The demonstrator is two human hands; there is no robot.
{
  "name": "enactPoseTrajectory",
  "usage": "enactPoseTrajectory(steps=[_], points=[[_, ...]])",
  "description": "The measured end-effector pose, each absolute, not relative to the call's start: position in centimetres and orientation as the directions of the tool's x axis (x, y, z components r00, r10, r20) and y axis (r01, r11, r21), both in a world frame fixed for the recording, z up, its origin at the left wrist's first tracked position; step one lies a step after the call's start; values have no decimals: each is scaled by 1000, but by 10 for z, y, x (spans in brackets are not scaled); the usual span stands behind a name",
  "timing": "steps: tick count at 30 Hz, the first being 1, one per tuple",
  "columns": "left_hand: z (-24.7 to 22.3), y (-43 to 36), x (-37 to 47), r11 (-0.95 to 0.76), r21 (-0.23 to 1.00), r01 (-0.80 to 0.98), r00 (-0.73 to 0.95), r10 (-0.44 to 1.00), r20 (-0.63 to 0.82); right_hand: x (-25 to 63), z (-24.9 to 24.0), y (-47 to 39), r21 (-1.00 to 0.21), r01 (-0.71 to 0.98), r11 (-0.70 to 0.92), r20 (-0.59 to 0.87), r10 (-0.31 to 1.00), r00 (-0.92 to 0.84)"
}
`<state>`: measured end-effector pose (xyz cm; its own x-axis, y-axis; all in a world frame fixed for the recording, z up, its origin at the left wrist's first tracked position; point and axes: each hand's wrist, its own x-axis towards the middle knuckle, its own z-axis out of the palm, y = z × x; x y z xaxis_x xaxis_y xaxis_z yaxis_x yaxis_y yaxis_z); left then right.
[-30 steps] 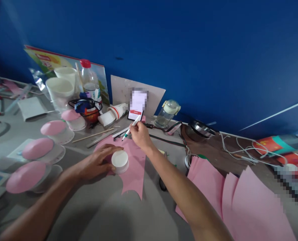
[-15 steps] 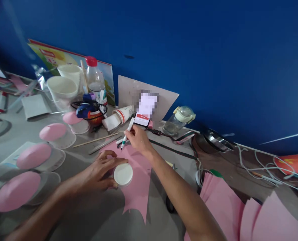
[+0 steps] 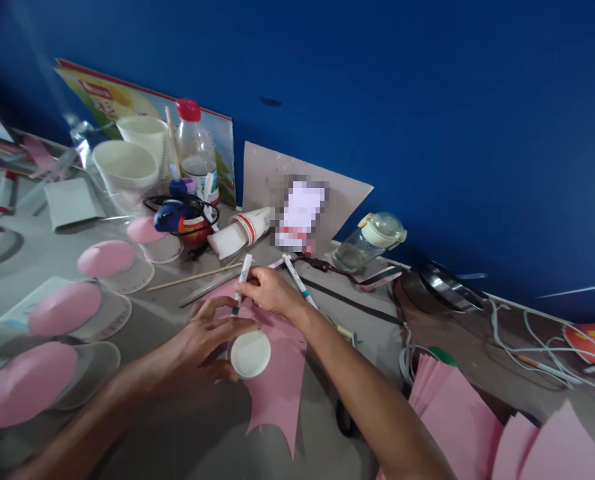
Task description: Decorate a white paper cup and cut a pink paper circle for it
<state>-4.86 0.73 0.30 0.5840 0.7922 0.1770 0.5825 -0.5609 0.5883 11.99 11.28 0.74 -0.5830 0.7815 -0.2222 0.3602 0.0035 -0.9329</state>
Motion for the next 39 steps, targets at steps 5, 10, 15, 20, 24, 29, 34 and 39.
enactPoseTrajectory(steps=[5,10,15,20,24,29,34,39], points=[[6,7,-47,-549,590,593,572,802,172,117,6,114,-940,340,-25,-252,724,-642],[14,6,-47,-552,598,581,579,797,173,113,12,112,-935,354,-36,-286,666,-689],[20,4,-48,-535,619,575,574,803,159,112,12,114,-934,357,-25,-293,628,-721],[19,5,-47,-547,617,566,576,797,179,113,6,118,-927,371,-55,-331,582,-742],[19,5,-47,-535,635,557,566,804,181,114,9,118,-919,393,5,-321,566,-759],[21,4,-48,-514,649,560,560,813,161,114,17,117,-904,417,98,-293,570,-768],[13,6,-48,-539,627,563,577,799,169,118,21,116,-905,418,78,-289,609,-739],[4,8,-48,-565,597,569,591,786,181,131,15,117,-932,361,-20,-284,659,-697]])
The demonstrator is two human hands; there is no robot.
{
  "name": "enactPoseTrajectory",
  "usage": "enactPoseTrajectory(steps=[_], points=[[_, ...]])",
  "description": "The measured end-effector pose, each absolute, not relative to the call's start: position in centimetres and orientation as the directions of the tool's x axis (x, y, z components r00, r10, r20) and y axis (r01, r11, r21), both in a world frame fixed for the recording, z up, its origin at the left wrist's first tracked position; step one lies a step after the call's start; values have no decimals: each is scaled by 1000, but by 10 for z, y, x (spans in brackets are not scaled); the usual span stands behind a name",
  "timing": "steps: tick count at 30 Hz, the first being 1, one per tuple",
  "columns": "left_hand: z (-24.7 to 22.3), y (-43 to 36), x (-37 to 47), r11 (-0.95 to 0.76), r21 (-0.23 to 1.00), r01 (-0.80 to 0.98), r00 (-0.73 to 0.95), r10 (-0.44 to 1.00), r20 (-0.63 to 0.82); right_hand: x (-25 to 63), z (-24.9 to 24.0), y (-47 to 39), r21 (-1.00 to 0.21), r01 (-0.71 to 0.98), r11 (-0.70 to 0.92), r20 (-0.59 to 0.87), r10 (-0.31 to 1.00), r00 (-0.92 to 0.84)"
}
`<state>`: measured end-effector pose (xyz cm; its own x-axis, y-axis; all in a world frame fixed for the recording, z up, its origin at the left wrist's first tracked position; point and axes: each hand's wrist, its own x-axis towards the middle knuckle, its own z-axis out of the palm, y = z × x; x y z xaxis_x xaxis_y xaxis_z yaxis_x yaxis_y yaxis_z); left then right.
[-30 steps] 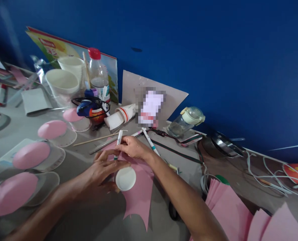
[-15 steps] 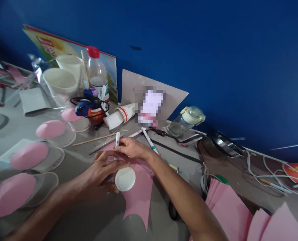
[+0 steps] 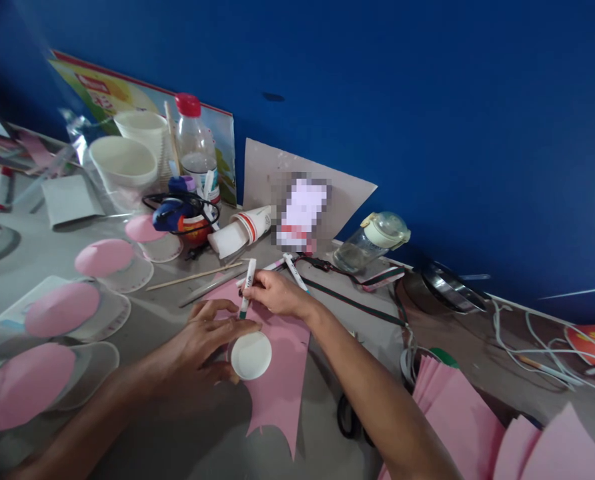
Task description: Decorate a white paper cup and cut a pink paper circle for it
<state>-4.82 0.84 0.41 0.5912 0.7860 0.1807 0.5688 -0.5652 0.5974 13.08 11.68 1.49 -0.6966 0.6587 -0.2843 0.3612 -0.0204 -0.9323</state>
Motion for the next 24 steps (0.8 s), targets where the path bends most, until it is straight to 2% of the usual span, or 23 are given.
enactPoseTrajectory(steps=[5,11,15,17,20,24], points=[[2,8,-49,-564,595,573,598,784,169,153,8,112,-936,340,-86,-290,736,-612],[8,7,-51,-548,623,559,604,783,147,188,19,84,-906,410,-107,-308,831,-464],[12,6,-51,-531,621,577,594,794,127,211,35,47,-939,317,-129,-274,839,-471],[14,5,-50,-514,624,589,578,807,119,217,42,24,-959,282,-21,-147,888,-436],[16,4,-48,-506,623,596,555,821,135,217,47,-14,-940,318,124,8,940,-341],[13,4,-47,-519,616,593,540,823,173,199,45,-51,-870,347,351,175,877,-446]])
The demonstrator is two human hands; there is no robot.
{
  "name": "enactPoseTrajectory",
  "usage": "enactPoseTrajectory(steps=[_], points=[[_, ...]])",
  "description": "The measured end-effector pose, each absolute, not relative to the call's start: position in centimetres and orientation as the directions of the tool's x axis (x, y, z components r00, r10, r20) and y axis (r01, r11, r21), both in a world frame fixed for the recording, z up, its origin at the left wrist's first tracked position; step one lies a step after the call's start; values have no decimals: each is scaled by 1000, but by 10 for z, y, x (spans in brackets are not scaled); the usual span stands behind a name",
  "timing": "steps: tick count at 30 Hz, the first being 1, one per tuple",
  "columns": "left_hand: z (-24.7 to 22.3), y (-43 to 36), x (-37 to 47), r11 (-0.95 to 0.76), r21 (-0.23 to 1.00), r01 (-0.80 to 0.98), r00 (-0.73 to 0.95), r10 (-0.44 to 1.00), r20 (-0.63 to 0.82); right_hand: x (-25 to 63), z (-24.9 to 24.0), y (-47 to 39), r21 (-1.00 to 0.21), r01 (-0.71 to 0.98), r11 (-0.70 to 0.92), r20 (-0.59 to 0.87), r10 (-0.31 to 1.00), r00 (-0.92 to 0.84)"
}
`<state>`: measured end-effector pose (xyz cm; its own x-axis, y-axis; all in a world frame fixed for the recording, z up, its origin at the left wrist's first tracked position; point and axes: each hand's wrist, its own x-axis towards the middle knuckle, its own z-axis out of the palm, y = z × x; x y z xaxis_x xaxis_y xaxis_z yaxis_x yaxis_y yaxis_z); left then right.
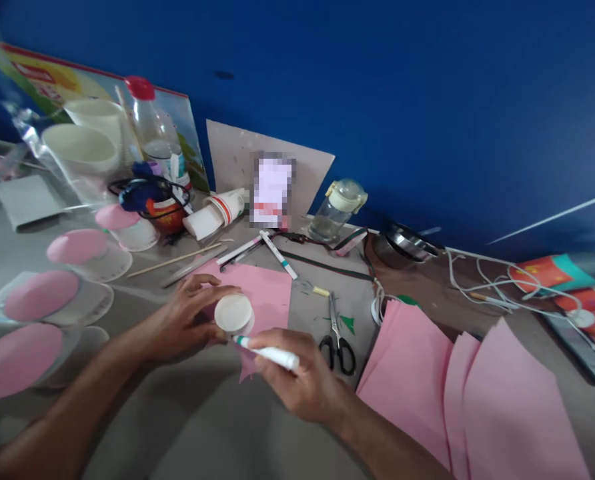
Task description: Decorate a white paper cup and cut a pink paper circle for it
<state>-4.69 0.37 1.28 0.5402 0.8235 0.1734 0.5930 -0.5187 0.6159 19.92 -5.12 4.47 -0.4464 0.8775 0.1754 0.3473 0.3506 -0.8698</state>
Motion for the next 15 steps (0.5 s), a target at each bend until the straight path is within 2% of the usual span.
enactPoseTrajectory(steps=[3,6,12,15], points=[[11,5,-47,-521,597,610,537,826,172,183,39,-65,-789,278,547,325,757,-566],[11,7,-47,-542,575,612,554,813,177,171,34,-72,-635,349,689,364,665,-652],[14,9,-46,-563,556,611,565,802,192,156,31,-76,-300,518,801,157,577,-802],[14,10,-46,-584,543,604,583,788,198,146,28,-78,-196,558,806,144,587,-797]])
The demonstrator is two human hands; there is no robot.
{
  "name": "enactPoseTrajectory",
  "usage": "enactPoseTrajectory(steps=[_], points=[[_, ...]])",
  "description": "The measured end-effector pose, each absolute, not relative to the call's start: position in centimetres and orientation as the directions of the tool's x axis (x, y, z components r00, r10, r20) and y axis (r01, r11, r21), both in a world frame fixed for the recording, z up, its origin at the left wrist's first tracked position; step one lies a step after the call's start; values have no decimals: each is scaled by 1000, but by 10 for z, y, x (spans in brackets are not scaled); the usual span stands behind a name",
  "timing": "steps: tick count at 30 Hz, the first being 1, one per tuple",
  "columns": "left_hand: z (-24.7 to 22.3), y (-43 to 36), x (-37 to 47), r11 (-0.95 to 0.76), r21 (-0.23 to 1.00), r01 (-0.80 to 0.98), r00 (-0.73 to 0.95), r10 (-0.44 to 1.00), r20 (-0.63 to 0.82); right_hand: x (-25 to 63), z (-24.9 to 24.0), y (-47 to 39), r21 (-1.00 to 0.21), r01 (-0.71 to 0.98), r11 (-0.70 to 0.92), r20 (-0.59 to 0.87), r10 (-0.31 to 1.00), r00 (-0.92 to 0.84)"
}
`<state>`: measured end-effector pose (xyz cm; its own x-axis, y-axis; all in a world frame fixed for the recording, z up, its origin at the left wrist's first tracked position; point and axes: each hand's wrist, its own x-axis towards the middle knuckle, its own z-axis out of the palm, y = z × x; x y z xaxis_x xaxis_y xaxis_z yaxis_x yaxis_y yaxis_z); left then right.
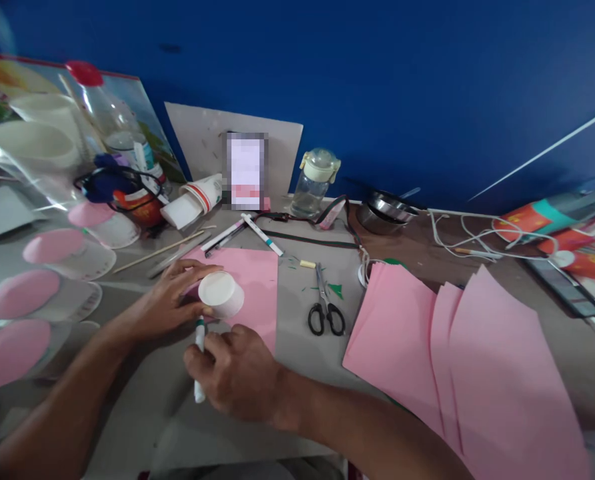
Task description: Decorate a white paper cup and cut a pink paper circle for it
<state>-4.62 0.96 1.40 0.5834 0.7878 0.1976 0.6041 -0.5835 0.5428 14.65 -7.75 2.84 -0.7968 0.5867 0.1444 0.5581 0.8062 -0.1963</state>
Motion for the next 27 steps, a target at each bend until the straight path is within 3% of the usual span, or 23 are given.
enactPoseTrajectory(steps=[7,16,27], points=[[15,11,-46,-566,528,633,577,800,167,130,20,-77,-98,636,766,226,639,-735],[19,9,-44,-559,515,651,561,810,170,121,23,-74,-50,647,761,201,642,-740],[17,11,-45,-547,531,647,556,815,163,130,33,-92,-133,665,735,103,678,-728]])
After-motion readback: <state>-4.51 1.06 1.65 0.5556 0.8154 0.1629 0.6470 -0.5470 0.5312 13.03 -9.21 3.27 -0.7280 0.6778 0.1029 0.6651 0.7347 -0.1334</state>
